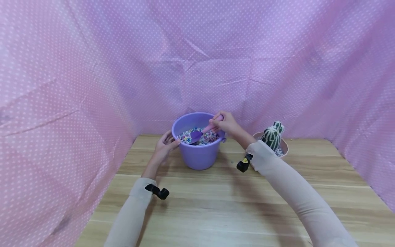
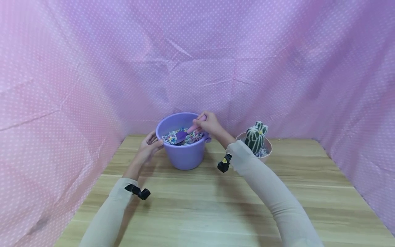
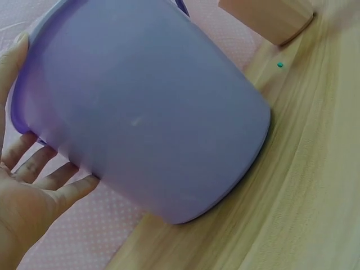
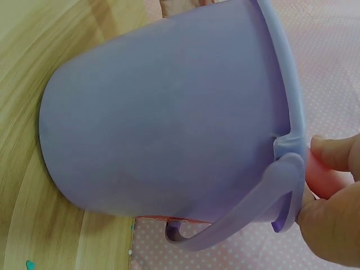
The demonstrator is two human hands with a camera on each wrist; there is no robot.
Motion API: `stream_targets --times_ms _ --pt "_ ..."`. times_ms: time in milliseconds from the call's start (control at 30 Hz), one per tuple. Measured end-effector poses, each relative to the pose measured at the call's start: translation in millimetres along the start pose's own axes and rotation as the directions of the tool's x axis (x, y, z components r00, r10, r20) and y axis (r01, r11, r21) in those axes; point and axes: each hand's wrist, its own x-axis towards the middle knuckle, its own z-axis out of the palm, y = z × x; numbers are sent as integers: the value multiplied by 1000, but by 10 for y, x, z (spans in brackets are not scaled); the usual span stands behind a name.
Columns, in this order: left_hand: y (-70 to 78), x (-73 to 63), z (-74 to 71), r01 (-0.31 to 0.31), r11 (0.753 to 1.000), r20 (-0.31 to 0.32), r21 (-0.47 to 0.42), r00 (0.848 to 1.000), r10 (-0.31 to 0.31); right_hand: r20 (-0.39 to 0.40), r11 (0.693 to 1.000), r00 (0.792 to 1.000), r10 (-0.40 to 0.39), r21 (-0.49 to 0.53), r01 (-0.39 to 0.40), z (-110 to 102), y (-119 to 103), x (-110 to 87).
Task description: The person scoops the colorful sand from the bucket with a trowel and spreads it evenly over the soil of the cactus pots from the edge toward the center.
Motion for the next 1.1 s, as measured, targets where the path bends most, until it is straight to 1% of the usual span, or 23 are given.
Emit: stream_targets --times_ms 100,200,333,400,467,600,733,967,1033,1100 --pt "5 11 -1 14 1000 9 -10 1000 -14 -11 1000 1000 20 15 -20 -9 -2 2" --pt "14 23 2 29 999 20 -18 999 -28 -24 996 998 65 59 -64 -23 -9 8" --pt "15 33 -10 42 999 29 -10 999 -41 -39 987 991 126 101 -122 -49 -37 8" --pt "17 30 -18 43 999 31 -2 999 -43 -44 985 989 138 110 -133 -72 -55 2" --pt "20 30 -27 44 999 34 -5 998 -44 -43 985 989 139 112 -133 -100 -60 2" --pt "35 23 -36 40 999 41 -10 998 -39 -41 978 989 143 159 -135 -170 -51 12" --pt "37 25 -46 34 999 43 5 998 -34 -38 966 987 158 211 -147 -235 -26 26" --pt "39 21 -48 31 999 45 22 998 -32 -21 964 986 167 214 -159 -354 -1 27" --pt "36 22 -51 32 999 49 32 998 -33 -8 966 988 153 213 -148 -388 -1 23" --pt "33 22 -50 31 999 45 37 998 -33 25 969 991 131 208 -134 -418 -2 25"
